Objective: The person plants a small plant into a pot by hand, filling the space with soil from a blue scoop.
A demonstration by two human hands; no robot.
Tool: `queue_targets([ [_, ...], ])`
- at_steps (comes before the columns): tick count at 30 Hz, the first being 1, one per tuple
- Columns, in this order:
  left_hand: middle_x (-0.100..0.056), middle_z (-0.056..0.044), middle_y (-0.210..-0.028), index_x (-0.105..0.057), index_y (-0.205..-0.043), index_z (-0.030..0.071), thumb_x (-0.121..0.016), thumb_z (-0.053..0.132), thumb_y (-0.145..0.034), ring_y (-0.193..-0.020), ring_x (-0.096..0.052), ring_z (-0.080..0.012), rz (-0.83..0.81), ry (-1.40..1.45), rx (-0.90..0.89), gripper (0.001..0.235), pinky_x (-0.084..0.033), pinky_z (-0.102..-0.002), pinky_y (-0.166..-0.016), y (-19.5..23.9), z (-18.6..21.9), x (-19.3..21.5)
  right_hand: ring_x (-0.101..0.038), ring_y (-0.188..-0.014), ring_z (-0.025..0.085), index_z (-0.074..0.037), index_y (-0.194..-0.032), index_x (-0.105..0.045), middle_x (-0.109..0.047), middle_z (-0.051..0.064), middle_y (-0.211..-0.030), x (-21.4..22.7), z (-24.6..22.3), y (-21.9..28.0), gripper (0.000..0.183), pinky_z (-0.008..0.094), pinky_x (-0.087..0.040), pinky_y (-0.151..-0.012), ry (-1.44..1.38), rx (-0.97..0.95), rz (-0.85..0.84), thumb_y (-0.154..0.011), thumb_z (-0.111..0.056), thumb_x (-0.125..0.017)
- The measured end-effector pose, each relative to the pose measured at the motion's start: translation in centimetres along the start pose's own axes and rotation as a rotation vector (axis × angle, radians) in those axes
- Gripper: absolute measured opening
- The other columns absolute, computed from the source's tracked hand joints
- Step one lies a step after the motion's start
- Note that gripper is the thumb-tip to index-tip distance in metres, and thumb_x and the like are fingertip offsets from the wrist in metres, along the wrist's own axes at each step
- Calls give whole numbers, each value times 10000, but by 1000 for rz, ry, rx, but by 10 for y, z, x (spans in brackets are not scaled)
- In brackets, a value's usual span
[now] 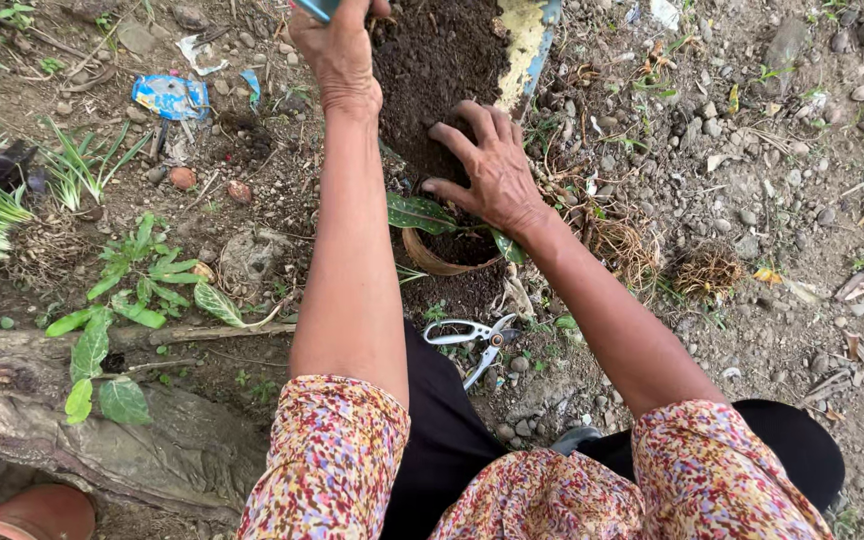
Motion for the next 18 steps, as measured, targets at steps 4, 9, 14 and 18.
queue_targets([
  [4, -751, -63, -690, -721, -742, 65, -751, 76, -865, -630, -704, -152, -72, -12, -39, 128, -613, -381, -667, -1, -7, -4, -349, -1427, 430, -172, -1497, -536, -368, 231, -1535, -7, 5, 3, 695, 577, -348, -1189, -63, 7, 113, -953, -529, -782],
  [9, -746, -78, -679, -724, -743, 42, -752, 81, -880, -612, -694, -157, -98, -4, -9, 145, -623, -390, -664, 3, -13, -10, -395, -1355, 413, -199, -1444, -556, -420, 202, -1455, -2, 2, 3, 659, 591, -367, -1136, 29, -17, 46, -907, -493, -799],
  [14, -742, -78, -691, -724, -748, 49, -734, 98, -919, -639, -699, -158, -197, 48, -83, 178, -625, -388, -668, 4, -1, -16, -463, -1255, 382, -181, -1332, -631, -466, 177, -1437, 7, -1, 7, 530, 534, -448, -1070, 61, -9, -95, -891, -430, -791],
  [18, -728, -67, -691, -723, -775, 44, -730, 76, -902, -632, -695, -150, -182, 56, -56, 131, -602, -378, -644, 6, -2, -10, -494, -1195, 353, -152, -1282, -683, -481, 158, -1425, 9, -1, 16, 447, 462, -494, -1045, -70, -3, -148, -871, -294, -786],
])
Point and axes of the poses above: each hand's wrist, its own y-axis away from the middle knuckle, its own x-axis out of the back of the hand, z = x × y, the point moved 1 cm from there along -y, towards the middle knuckle
